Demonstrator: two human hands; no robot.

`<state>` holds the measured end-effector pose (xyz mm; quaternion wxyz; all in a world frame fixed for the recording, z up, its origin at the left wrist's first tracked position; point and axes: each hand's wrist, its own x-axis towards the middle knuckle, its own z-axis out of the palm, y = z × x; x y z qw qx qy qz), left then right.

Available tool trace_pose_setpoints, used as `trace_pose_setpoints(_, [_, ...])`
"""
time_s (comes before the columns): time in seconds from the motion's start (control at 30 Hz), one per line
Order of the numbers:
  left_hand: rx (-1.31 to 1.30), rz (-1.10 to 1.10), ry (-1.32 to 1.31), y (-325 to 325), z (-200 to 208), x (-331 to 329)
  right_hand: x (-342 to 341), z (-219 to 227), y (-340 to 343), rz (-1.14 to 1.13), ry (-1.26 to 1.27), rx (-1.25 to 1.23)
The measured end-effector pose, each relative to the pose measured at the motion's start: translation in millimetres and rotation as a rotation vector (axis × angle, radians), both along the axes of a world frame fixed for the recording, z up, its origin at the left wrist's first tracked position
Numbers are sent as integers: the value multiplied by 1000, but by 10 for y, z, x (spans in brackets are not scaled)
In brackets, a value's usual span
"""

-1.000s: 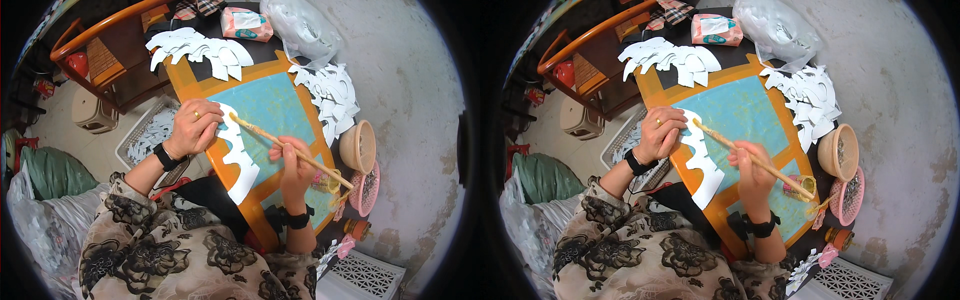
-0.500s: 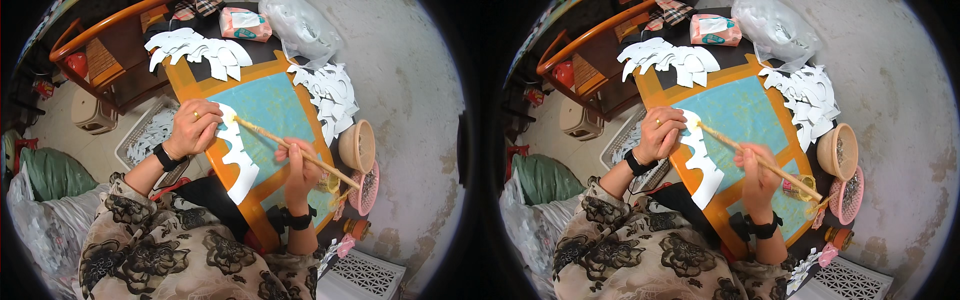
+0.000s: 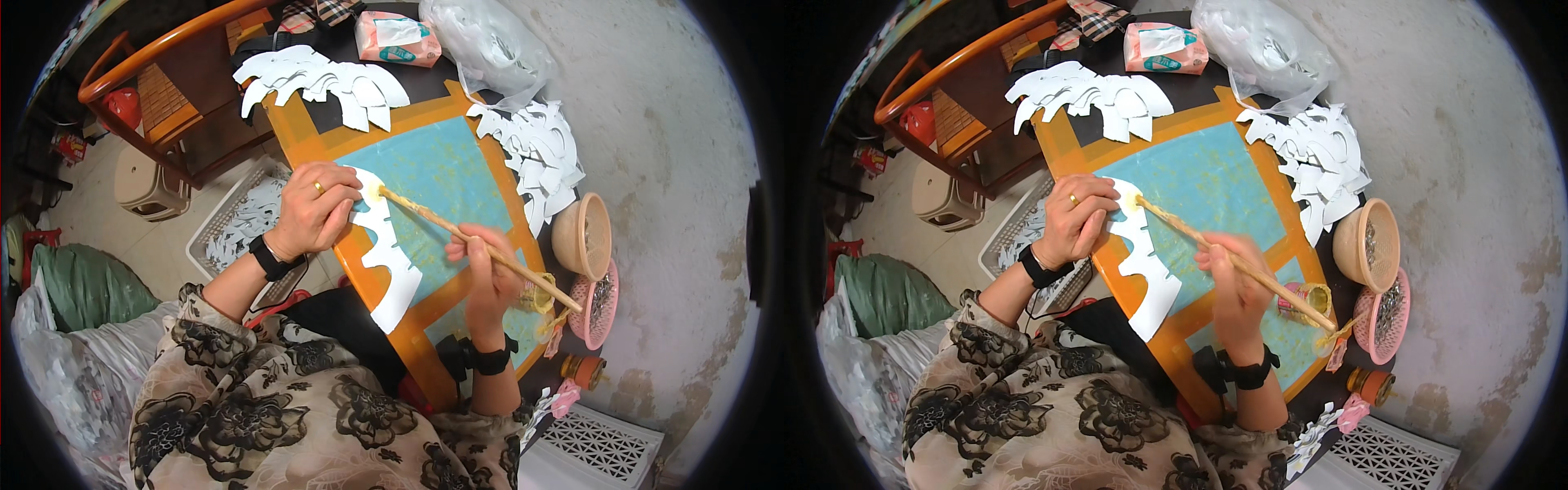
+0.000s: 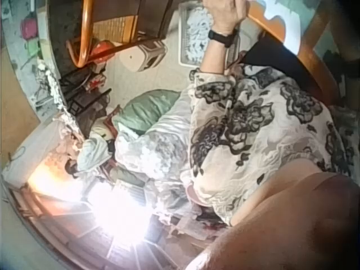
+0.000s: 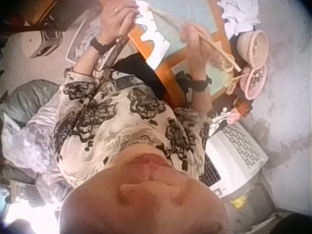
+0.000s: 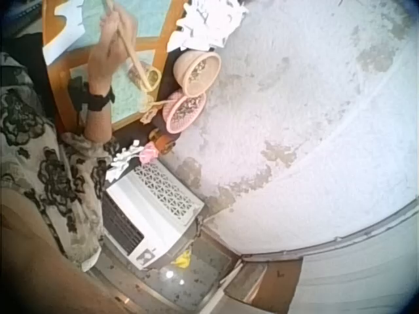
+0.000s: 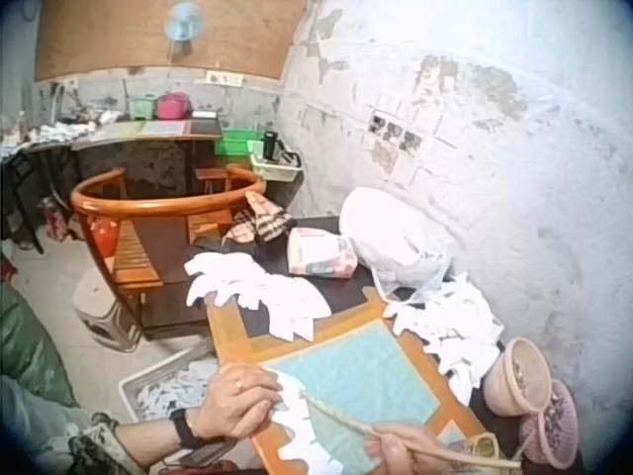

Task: Apply glue to white shoe components using a brush on a workbench.

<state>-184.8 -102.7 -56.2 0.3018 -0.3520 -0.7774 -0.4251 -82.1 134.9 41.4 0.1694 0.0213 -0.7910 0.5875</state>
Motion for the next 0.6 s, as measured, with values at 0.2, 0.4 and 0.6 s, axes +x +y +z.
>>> trace_pose_setpoints(0.2, [-17,-6,-19,7,1,2,158,14,81,59,-54,10])
trace_pose_setpoints(0.4, [-19,1,-16,18,13,2,109,10,55,24,11,10])
trace_pose_setpoints(0.6, [-13,12,-5,-1,1,-4,200,23,64,81,-4,108])
